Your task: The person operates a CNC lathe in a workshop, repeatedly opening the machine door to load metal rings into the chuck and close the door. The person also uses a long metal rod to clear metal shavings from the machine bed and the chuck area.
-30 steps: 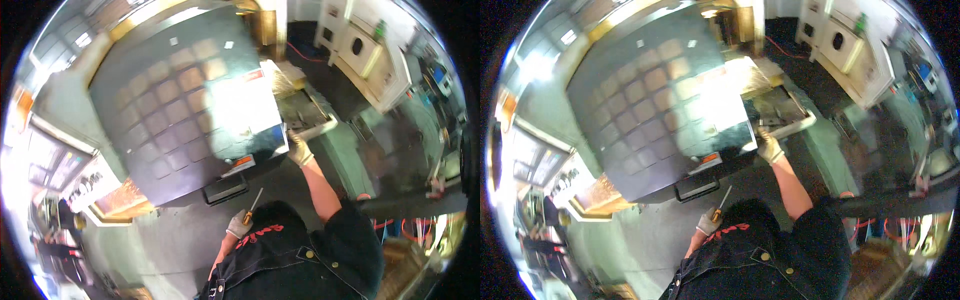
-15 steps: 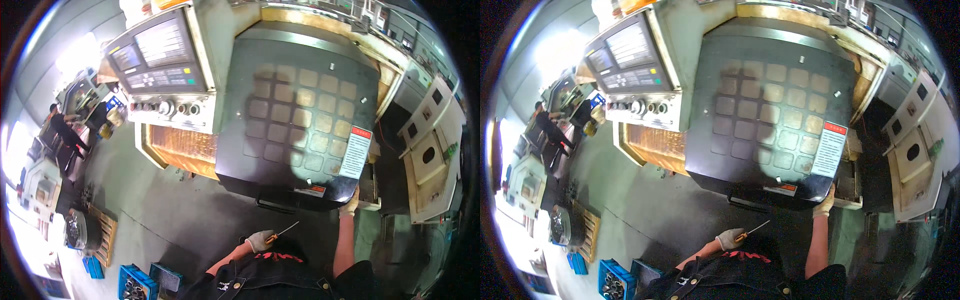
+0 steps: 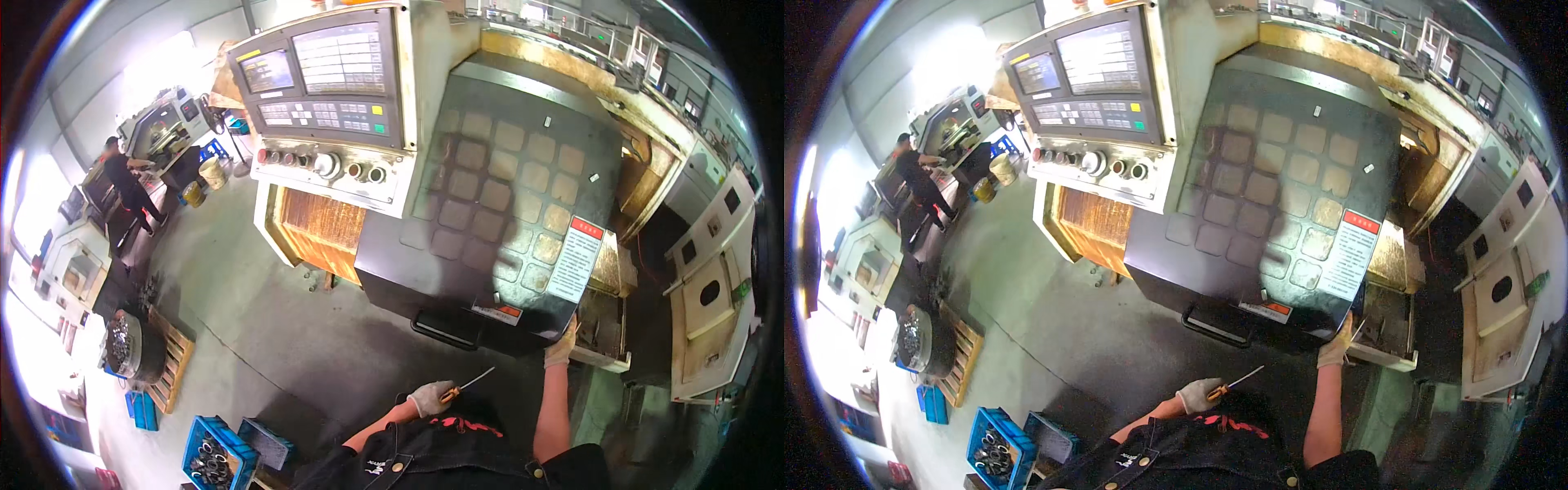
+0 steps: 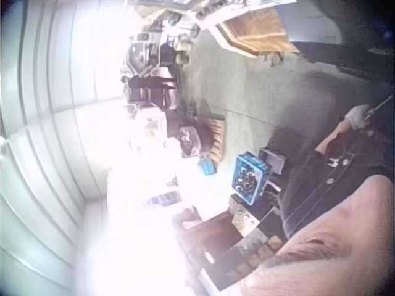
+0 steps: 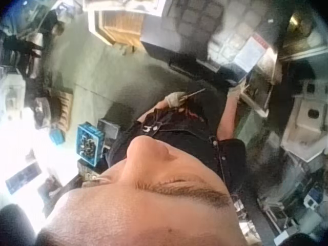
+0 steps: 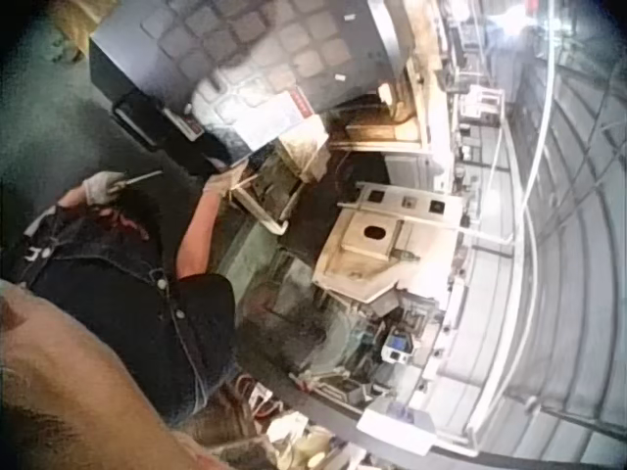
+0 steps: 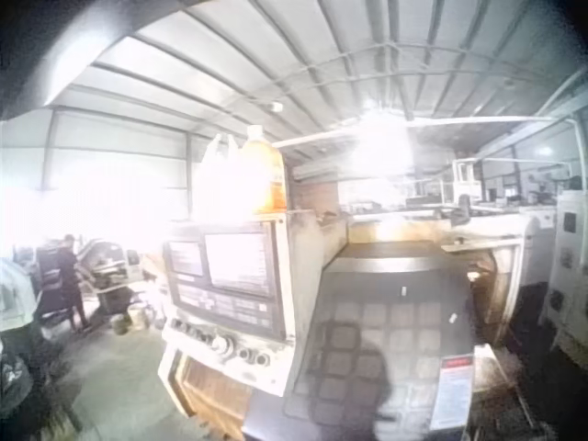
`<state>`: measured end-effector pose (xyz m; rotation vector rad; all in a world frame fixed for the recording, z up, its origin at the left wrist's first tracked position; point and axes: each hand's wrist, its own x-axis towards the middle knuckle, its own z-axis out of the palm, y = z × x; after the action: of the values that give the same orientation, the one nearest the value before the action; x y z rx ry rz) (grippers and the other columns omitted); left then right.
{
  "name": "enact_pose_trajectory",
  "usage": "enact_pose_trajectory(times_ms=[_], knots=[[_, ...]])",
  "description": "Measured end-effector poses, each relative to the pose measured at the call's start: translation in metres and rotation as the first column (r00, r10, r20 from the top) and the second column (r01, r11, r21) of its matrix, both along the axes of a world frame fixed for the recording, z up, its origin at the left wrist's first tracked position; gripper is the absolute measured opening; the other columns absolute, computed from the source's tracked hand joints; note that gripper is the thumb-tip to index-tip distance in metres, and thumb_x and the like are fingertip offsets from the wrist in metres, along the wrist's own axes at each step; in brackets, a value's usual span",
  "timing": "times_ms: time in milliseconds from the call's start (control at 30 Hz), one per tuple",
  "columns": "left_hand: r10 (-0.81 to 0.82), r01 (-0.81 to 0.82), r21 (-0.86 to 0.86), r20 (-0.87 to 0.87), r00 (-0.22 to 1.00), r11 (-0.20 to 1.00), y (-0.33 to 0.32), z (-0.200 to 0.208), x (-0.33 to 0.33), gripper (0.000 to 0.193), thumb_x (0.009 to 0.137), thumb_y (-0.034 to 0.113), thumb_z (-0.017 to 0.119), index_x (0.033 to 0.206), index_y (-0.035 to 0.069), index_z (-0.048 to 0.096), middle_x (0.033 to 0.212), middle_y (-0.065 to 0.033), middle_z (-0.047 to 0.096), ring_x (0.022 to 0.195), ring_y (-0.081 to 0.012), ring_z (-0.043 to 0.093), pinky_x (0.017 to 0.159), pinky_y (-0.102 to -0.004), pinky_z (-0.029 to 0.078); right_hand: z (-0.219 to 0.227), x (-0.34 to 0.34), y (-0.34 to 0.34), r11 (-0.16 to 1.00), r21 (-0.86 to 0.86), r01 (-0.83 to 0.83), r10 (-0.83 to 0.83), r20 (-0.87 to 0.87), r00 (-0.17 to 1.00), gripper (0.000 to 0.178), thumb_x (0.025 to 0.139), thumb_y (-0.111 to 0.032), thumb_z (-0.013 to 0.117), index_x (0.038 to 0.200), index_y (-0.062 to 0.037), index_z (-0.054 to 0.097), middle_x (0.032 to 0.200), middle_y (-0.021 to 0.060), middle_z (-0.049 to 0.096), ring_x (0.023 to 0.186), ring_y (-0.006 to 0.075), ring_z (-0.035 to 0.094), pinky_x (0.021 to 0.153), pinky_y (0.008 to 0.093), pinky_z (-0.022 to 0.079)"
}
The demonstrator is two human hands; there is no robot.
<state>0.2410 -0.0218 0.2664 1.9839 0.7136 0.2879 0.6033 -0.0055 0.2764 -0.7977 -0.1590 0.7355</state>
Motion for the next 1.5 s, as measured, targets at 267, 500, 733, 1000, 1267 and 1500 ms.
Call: enact_pose_trajectory(times_ms=[267,500,733,1000,1267,1500], knots=[[0.071,-0.072,0.016,0.070,0.995,0.997,0.000,-0.011,-0.022,0.028,0.071,0.014,0.055,0.098,0.008,0.052,0.087,-0.0150,0.058,0.084,-0.0319,0.056,0.070,-0.0380,0.046,0.010,-0.046,0.028,0.973,-0.093,-0.210,0.216,0.064,0.974,0.043,0.086,-0.040,0.049,0.119,-0.0111,0.048,0.114,0.0043,0.054,0.099,0.0234,0.054,0.083,0.0387,0.045],[0.140,-0.140,-0.016,0.047,0.989,0.990,0.000,-0.006,-0.060,0.025,0.071,0.014,0.056,0.096,0.009,0.052,0.081,-0.0141,0.058,0.080,-0.0322,0.057,0.067,-0.0381,0.045,0.005,-0.069,0.040,0.972,-0.160,-0.171,0.205,0.235,0.950,0.060,0.079,-0.054,0.051,0.123,-0.0141,0.046,0.123,0.0045,0.047,0.111,0.0252,0.044,0.092,0.0491,0.032],[0.143,-0.145,-0.021,-0.061,0.988,0.989,0.006,-0.013,-0.094,0.029,0.070,0.014,0.056,0.097,0.008,0.052,0.087,-0.0161,0.058,0.085,-0.0338,0.056,0.070,-0.0400,0.045,0.007,-0.079,0.044,0.971,-0.237,-0.033,0.136,0.432,0.891,0.053,0.085,-0.046,0.045,0.121,-0.0064,0.046,0.119,0.0059,0.050,0.105,0.0216,0.049,0.090,0.0363,0.037],[0.067,-0.070,-0.037,-0.086,0.994,0.997,0.008,-0.008,-0.107,0.028,0.070,0.012,0.056,0.096,0.007,0.052,0.086,-0.0147,0.057,0.084,-0.0326,0.056,0.070,-0.0393,0.044,-0.014,-0.071,0.046,0.944,-0.288,0.163,0.033,0.573,0.819,0.049,0.087,-0.042,0.043,0.122,-0.0090,0.047,0.116,0.0046,0.053,0.108,0.0206,0.046,0.097,0.0366,0.029],[0.119,-0.118,-0.079,0.008,0.993,0.990,0.012,-0.026,-0.113,0.024,0.070,0.016,0.059,0.093,0.009,0.053,0.082,-0.0157,0.057,0.081,-0.0340,0.056,0.068,-0.0401,0.045,0.013,-0.070,0.033,0.857,-0.476,0.196,0.140,0.583,0.800,0.038,0.090,-0.017,0.036,0.125,-0.0041,0.039,0.114,0.0120,0.052,0.114,0.0239,0.041,0.098,0.0343,0.029],[0.071,-0.072,-0.073,-0.007,0.997,0.995,0.017,-0.039,-0.106,0.026,0.069,0.016,0.060,0.093,0.007,0.053,0.080,-0.0154,0.058,0.080,-0.0337,0.057,0.067,-0.0396,0.045,0.026,-0.098,0.035,0.894,-0.337,0.294,-0.007,0.648,0.762,0.062,0.082,-0.048,0.049,0.117,0.0033,0.050,0.121,0.0131,0.048,0.112,0.0221,0.041,0.099,0.0340,0.024]])
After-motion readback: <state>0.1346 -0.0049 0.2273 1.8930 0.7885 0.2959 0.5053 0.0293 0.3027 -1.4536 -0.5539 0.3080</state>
